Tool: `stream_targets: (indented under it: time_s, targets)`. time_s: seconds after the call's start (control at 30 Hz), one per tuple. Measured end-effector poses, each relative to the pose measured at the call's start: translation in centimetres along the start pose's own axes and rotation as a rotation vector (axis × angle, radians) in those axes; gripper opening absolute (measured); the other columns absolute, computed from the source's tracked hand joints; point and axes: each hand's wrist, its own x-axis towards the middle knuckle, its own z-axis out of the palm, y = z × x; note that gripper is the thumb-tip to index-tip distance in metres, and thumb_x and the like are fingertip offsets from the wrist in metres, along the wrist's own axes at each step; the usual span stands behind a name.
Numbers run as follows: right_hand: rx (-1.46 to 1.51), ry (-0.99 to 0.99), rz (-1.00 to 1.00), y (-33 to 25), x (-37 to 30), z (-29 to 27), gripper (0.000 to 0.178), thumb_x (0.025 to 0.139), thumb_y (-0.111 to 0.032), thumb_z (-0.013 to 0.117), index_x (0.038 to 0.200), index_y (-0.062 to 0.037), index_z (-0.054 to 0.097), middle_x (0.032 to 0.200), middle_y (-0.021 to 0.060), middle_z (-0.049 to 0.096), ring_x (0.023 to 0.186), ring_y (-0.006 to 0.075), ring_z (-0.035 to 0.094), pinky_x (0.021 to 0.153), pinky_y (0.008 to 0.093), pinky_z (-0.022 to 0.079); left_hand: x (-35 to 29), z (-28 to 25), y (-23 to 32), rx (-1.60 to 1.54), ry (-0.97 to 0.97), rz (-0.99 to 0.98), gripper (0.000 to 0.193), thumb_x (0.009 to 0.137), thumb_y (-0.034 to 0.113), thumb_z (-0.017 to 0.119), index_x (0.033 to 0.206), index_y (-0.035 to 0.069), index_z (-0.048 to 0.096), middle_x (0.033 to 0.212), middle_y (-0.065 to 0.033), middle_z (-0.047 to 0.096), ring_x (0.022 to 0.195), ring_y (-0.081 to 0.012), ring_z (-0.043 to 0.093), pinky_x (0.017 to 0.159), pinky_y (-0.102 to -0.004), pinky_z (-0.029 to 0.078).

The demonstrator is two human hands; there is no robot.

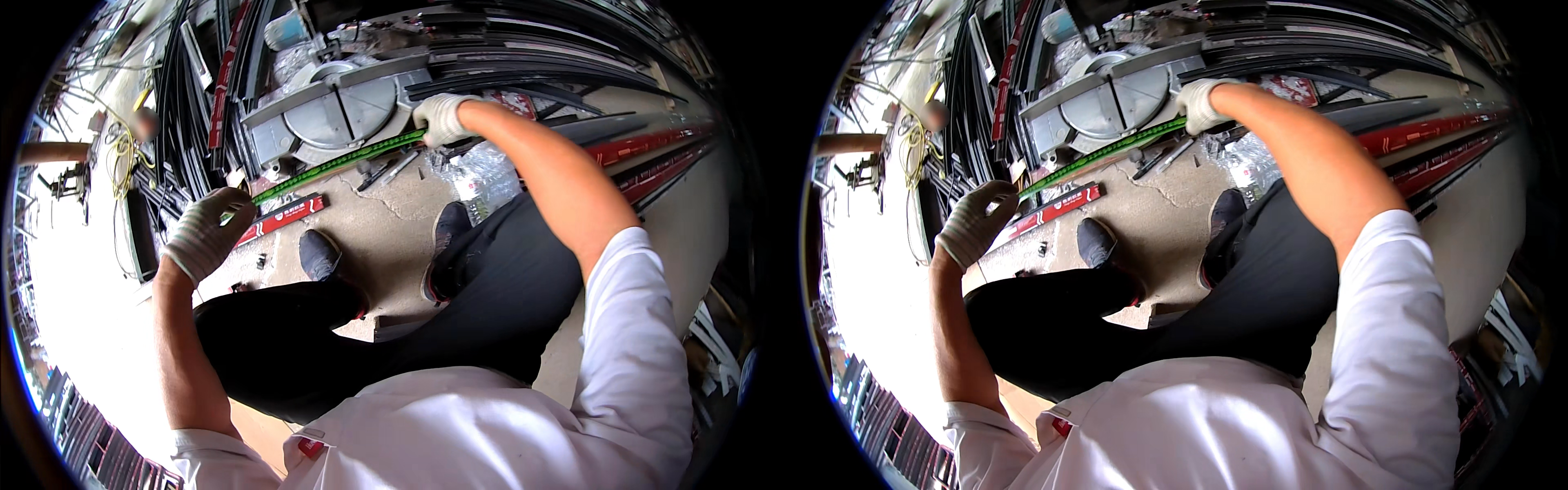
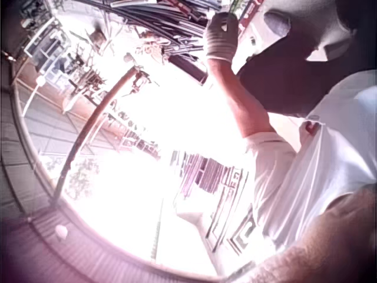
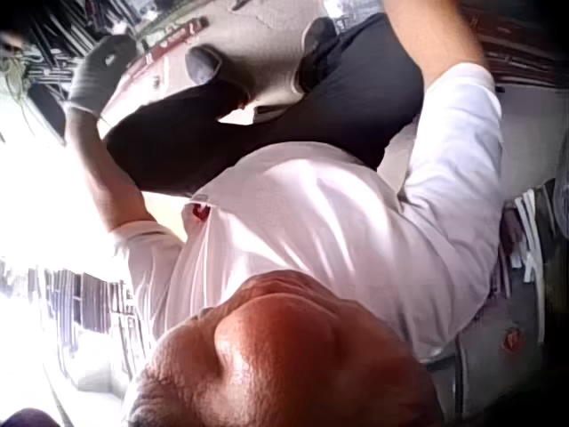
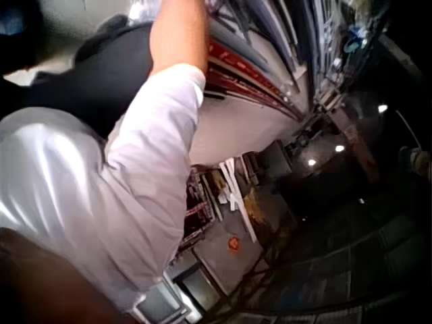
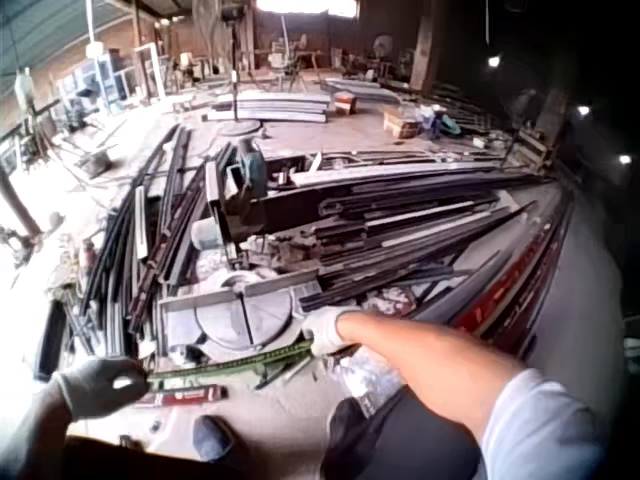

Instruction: The person measures various dimensions of a large window frame using a tape measure, checking lengths and diagonals. The person then moves to a workbench and measures a metal profile.

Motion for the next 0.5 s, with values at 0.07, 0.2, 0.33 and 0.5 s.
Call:
stream_targets:
  time_s: [0.07,0.2,0.33,0.5]
  targets:
    - [-0.024,-0.035,0.010,1.1,1.4,0.3,0.048,0.079,-0.032,0.076,0.120,-0.0071,0.076,0.114,0.0202,0.077,0.107,0.0368,0.074,0.093,0.0430,0.058,0.4,0.5,-0.3,-0.003,-0.084,-0.040,0.026,0.102,0.018,0.071,0.122,0.002,0.071,0.111,-0.0088,0.076,0.102,-0.0147,0.069,0.094,-0.0313,0.056]
    - [0.045,-0.081,0.058,2.4,1.5,-0.2,0.053,0.078,-0.027,0.077,0.127,-0.0065,0.073,0.115,0.0206,0.077,0.108,0.0355,0.073,0.094,0.0421,0.057,1.6,0.5,0.9,-0.048,-0.108,-0.050,0.025,0.104,0.018,0.069,0.123,0.002,0.071,0.111,-0.0091,0.077,0.102,-0.0164,0.071,0.094,-0.0329,0.057]
    - [0.161,-0.035,0.127,4.5,2.3,2.8,0.049,0.077,-0.025,0.079,0.123,-0.0057,0.074,0.112,0.0217,0.076,0.105,0.0347,0.074,0.093,0.0419,0.057,3.0,0.2,1.9,-0.008,-0.117,-0.007,0.027,0.103,0.017,0.068,0.125,0.001,0.070,0.108,-0.0111,0.076,0.099,-0.0187,0.073,0.091,-0.0339,0.059]
    - [0.126,0.176,0.069,5.0,6.2,7.9,0.039,0.083,-0.027,0.074,0.116,-0.0050,0.076,0.110,0.0246,0.075,0.103,0.0404,0.073,0.093,0.0440,0.058,3.7,0.5,2.2,0.008,-0.209,0.007,0.034,0.103,0.024,0.068,0.126,-0.001,0.069,0.111,-0.0161,0.075,0.105,-0.0250,0.073,0.096,-0.0386,0.057]
